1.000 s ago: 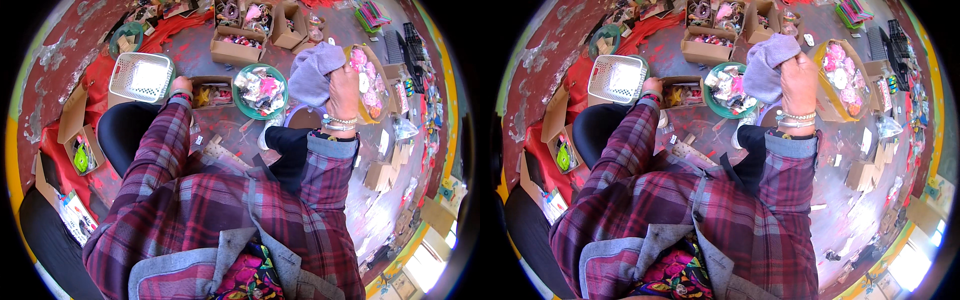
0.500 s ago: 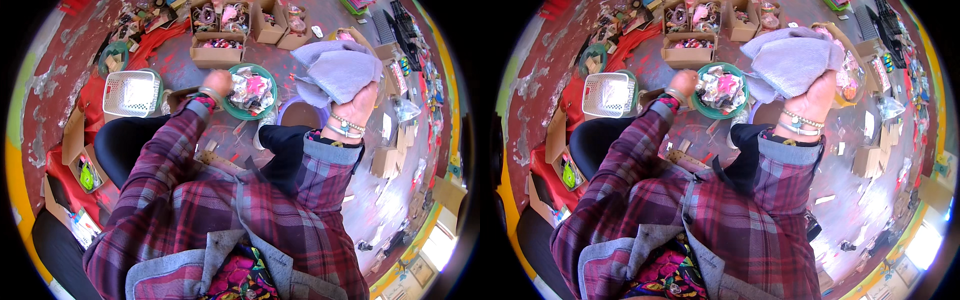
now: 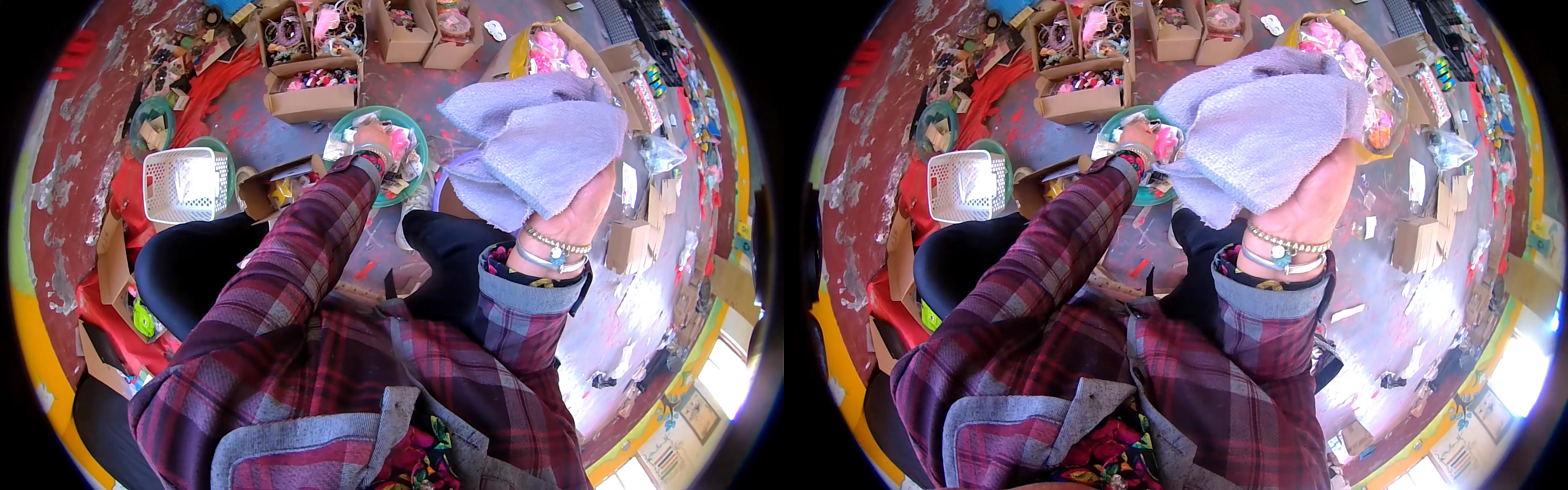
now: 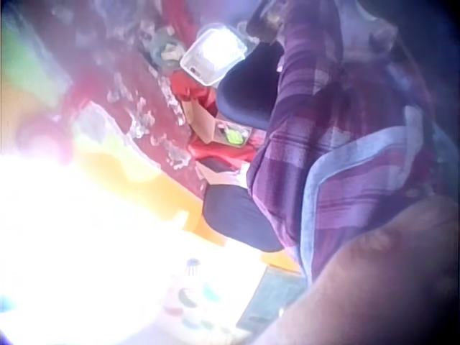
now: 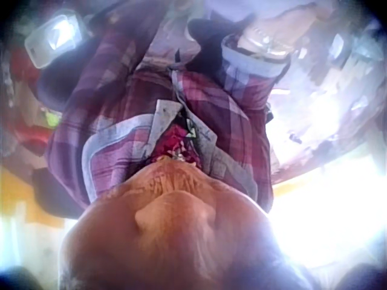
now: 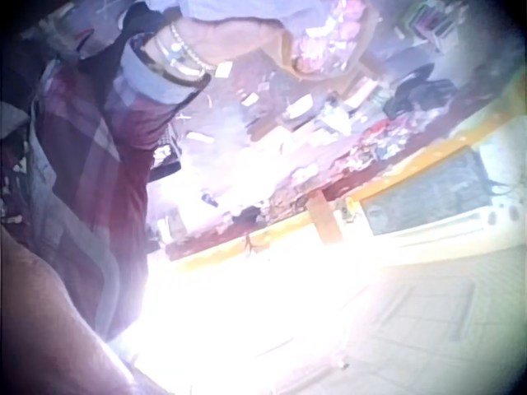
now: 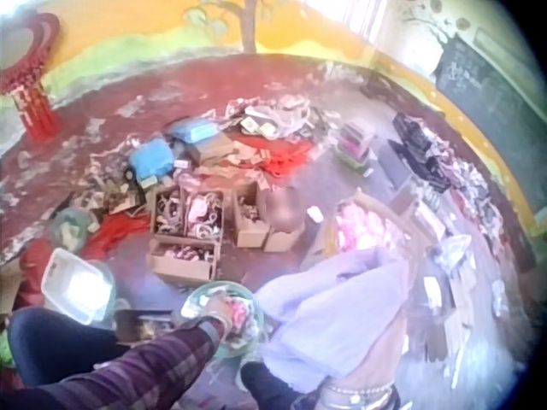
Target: The person sits on the floor and wipes small hair accessories with a cloth. They pick items one by one from a green basket, wipe them, and place them into a cardboard box.
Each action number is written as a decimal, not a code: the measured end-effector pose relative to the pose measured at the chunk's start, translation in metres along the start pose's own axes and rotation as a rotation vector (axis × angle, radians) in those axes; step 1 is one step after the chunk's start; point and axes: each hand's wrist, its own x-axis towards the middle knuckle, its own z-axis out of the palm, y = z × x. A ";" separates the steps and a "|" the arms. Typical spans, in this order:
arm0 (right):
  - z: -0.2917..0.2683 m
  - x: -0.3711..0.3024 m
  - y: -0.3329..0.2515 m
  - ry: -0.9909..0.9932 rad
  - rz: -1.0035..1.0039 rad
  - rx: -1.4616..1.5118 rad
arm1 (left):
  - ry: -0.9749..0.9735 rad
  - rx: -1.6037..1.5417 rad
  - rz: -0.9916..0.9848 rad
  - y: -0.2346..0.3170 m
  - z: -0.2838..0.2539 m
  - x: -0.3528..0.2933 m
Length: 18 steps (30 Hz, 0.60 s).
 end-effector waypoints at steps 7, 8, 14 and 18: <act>0.008 -0.008 0.009 0.043 -0.003 0.028 | 0.095 -0.713 -0.111 -0.037 0.007 0.002; 0.010 -0.007 0.013 0.015 0.020 0.048 | 0.068 -0.891 -0.158 -0.050 0.004 0.006; 0.014 -0.003 0.019 0.176 -0.098 -0.141 | -0.329 -1.881 -0.134 -0.027 -0.100 -0.043; 0.035 -0.015 0.033 -0.026 -0.122 -0.268 | -0.229 -1.834 0.098 -0.001 -0.169 -0.087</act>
